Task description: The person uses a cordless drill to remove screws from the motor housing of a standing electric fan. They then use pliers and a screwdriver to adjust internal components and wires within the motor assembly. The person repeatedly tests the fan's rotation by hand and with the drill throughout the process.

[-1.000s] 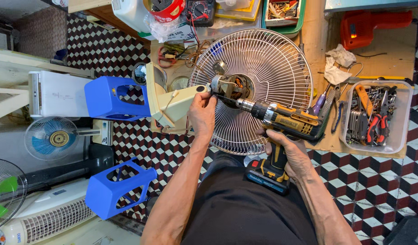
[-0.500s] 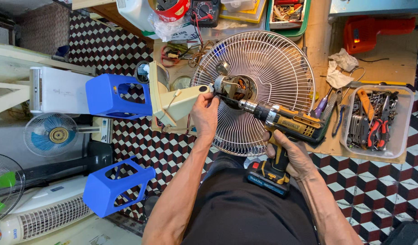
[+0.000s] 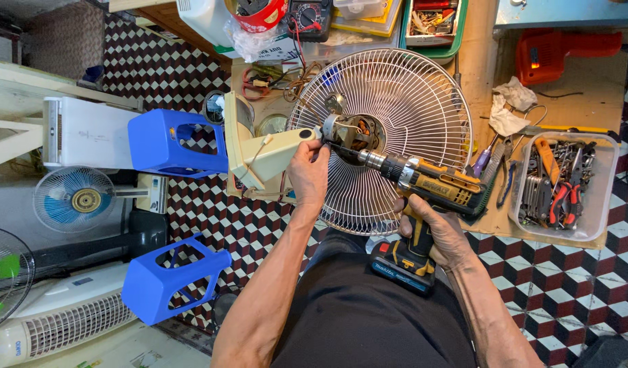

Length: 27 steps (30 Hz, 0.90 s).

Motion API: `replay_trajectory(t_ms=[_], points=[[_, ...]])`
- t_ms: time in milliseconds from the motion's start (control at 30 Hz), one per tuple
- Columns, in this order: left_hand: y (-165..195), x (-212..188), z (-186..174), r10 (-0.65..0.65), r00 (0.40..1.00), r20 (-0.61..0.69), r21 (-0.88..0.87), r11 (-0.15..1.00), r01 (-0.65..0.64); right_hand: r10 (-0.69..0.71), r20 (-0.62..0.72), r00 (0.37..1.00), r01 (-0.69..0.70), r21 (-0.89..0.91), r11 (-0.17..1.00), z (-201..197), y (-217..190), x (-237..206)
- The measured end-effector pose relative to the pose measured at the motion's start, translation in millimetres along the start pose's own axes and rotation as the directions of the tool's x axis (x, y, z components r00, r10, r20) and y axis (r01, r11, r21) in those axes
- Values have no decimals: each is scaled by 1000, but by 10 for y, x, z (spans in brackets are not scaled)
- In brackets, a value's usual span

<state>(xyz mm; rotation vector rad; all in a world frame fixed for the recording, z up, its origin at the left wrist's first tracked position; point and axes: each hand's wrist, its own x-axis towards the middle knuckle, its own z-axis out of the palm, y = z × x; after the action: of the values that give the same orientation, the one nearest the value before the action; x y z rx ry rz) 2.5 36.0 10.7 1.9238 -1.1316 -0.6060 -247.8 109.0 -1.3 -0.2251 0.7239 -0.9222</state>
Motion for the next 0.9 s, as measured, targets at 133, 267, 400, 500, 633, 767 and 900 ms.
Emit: replay_trajectory(t_ms=[133,267,400,500,633,767,900], points=[[29,-9,-10,66,998,6,25,998,-66,-16,-21,1000,14,-69,998,-9,-4,6],[57,-40,-35,106,992,73,-11,994,-105,-54,-18,998,51,-157,986,-2,-13,10],[75,-95,-63,141,987,78,-45,989,-138,-22,-45,999,16,-143,990,27,-44,4],[87,-101,-69,173,982,70,-17,985,-172,6,-57,998,-17,-187,982,45,-78,4],[106,-109,-88,155,983,95,-3,988,-156,32,-66,997,-48,-257,965,46,-133,16],[128,-117,-113,137,983,119,-4,990,-138,66,-98,993,-91,-274,957,60,-169,25],[126,-105,-129,163,980,113,-6,987,-163,39,-101,994,-67,-300,952,93,-187,30]])
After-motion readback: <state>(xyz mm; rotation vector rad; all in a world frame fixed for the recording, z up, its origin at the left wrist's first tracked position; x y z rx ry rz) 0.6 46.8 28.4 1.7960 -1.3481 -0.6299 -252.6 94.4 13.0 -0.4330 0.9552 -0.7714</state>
